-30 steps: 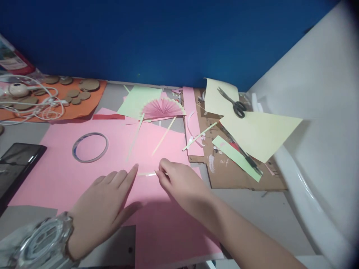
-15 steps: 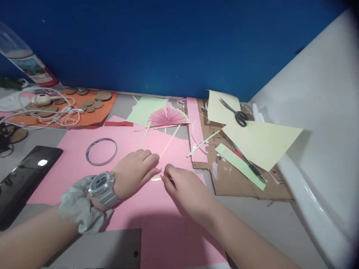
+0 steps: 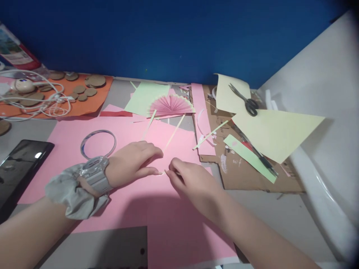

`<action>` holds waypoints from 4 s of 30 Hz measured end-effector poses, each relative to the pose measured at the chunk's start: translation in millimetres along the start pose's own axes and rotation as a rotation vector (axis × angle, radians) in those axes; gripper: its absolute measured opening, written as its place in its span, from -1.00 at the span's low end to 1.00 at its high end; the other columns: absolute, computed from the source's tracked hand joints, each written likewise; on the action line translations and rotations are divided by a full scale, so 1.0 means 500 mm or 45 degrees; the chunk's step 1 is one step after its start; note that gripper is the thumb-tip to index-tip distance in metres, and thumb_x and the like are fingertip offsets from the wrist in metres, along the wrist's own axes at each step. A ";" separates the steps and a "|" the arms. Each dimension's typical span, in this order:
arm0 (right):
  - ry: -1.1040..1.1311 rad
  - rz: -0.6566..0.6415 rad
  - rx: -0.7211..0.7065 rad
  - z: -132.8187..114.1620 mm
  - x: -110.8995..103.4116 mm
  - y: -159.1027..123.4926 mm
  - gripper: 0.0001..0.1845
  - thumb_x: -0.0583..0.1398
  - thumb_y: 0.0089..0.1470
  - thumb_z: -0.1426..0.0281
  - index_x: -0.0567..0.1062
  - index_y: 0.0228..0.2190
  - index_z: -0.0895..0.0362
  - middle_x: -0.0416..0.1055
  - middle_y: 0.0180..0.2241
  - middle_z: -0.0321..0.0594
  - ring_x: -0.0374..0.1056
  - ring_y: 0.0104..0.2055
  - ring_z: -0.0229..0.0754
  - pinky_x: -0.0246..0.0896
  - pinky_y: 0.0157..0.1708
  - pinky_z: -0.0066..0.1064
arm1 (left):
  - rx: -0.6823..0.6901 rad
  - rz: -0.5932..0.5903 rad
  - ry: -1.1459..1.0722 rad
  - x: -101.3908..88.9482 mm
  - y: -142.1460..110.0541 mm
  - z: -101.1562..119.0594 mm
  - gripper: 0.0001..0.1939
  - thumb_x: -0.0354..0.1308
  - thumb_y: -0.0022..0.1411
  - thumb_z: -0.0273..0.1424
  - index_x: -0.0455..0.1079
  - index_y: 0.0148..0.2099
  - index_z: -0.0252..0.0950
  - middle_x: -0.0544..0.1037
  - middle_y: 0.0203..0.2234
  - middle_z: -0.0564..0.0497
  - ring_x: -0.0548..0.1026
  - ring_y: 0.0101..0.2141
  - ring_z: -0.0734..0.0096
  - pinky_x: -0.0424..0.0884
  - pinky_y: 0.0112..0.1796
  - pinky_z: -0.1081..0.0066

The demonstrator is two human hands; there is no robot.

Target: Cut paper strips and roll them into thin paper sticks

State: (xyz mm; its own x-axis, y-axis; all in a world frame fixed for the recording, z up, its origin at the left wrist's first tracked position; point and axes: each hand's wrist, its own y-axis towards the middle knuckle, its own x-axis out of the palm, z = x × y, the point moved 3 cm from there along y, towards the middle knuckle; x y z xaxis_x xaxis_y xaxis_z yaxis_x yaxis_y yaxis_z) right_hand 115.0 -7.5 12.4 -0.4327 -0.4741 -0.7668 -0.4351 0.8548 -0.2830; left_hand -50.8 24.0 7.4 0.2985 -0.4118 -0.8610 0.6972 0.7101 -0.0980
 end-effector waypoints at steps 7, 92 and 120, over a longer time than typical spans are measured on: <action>0.426 -0.160 0.067 0.018 -0.020 -0.001 -0.75 0.00 0.20 0.23 0.31 -0.44 0.09 0.37 -0.57 -0.40 0.28 -0.53 -0.32 0.03 -0.52 -0.49 | 0.080 -0.029 0.063 0.002 0.005 -0.007 -0.60 -0.05 0.24 -0.09 0.26 -0.03 -0.26 0.41 -0.28 -0.02 0.33 -0.26 0.29 0.19 -0.27 0.36; -0.012 0.002 0.273 0.047 -0.050 -0.030 -0.72 -0.03 0.20 0.20 0.29 -0.46 0.07 0.37 -0.47 -0.36 0.27 -0.45 -0.25 -0.04 -0.53 -0.44 | 0.144 -0.055 0.040 0.015 0.012 -0.026 -0.63 -0.03 0.24 -0.10 0.27 -0.01 -0.18 0.42 -0.28 0.04 0.34 -0.26 0.33 0.14 -0.24 0.36; -0.354 0.022 0.259 0.065 -0.038 -0.034 -0.86 0.03 0.07 0.53 0.29 -0.48 0.09 0.34 -0.54 -0.30 0.28 -0.54 -0.19 -0.13 -0.60 -0.42 | 0.085 -0.068 0.012 0.016 0.017 -0.026 -0.74 0.01 0.24 -0.14 0.27 -0.07 -0.10 0.39 -0.38 0.09 0.31 -0.32 0.37 0.11 -0.32 0.41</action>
State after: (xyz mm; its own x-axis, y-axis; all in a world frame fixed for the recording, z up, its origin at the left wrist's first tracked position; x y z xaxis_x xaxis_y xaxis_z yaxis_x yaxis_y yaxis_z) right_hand 156.3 -6.1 12.9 -0.1950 -0.4075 -0.8922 -0.2511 0.9000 -0.3562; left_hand -51.0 34.0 -7.0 0.2541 -0.4424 -0.8601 0.7541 0.6474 -0.1102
